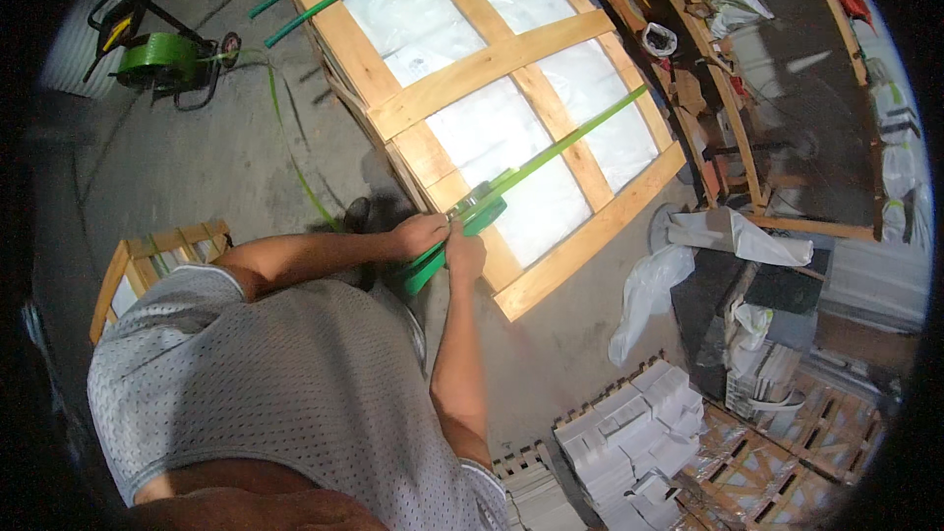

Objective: The person uses a green handheld strapping tool to wrap and tension green plastic straps around two wooden crates. They pull the strap from a dispenser, loop it around each crate, and secure it with the tool.

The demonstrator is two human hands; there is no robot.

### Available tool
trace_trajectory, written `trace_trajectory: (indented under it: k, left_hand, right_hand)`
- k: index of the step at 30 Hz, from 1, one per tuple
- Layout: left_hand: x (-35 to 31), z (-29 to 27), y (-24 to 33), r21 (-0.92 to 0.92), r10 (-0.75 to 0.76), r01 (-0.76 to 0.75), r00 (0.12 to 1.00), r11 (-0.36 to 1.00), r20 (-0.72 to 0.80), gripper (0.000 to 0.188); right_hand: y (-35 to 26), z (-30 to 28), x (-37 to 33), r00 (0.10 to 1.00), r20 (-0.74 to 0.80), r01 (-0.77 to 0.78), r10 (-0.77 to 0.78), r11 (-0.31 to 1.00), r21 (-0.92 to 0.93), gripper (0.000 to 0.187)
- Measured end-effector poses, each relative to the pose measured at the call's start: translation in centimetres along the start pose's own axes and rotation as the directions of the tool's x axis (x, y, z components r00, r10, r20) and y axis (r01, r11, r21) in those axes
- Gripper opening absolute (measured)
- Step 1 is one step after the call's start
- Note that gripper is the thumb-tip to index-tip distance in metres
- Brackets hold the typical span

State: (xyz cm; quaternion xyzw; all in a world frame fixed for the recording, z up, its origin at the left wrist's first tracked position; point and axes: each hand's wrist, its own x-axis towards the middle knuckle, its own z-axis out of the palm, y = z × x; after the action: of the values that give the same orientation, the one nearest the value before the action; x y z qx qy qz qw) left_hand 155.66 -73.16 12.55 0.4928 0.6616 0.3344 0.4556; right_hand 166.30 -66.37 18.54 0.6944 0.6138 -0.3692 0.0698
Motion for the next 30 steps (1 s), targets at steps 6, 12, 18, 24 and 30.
trace_trajectory:
  k: [6, 12, 18, 24, 30]
  left_hand:
    - [1.2, -0.9, -0.7, 0.128, 0.05, -0.068, 0.989, 0.989, 0.139, 0.019]
    - [1.8, -1.9, -3.0, 0.066, -0.031, 0.034, 0.998, 0.997, -0.053, 0.019]
    - [1.8, -2.4, -2.9, 0.044, -0.114, 0.126, 0.971, 0.991, -0.211, 0.03]
    - [1.6, -1.3, -3.8, -0.096, -0.081, 0.064, 0.98, 0.993, -0.183, 0.04]
    - [0.9, -2.0, -2.0, -0.038, -0.061, 0.056, 0.989, 0.998, -0.134, 0.045]
  right_hand:
    - [-0.5, -1.2, -0.4, 0.991, 0.131, -0.013, 0.002, 0.997, 0.079, 0.076]
    - [-0.8, -1.0, 0.0, 0.992, -0.049, 0.095, -0.119, 0.934, -0.343, 0.065]
    - [-1.0, -1.2, 0.4, 0.976, 0.034, 0.206, -0.213, 0.872, -0.444, 0.055]
    - [-0.3, -3.6, 3.6, 0.961, 0.234, 0.204, -0.145, 0.946, -0.251, 0.057]
    - [1.2, -2.5, 5.9, 0.952, 0.24, 0.23, -0.191, 0.962, -0.146, 0.053]
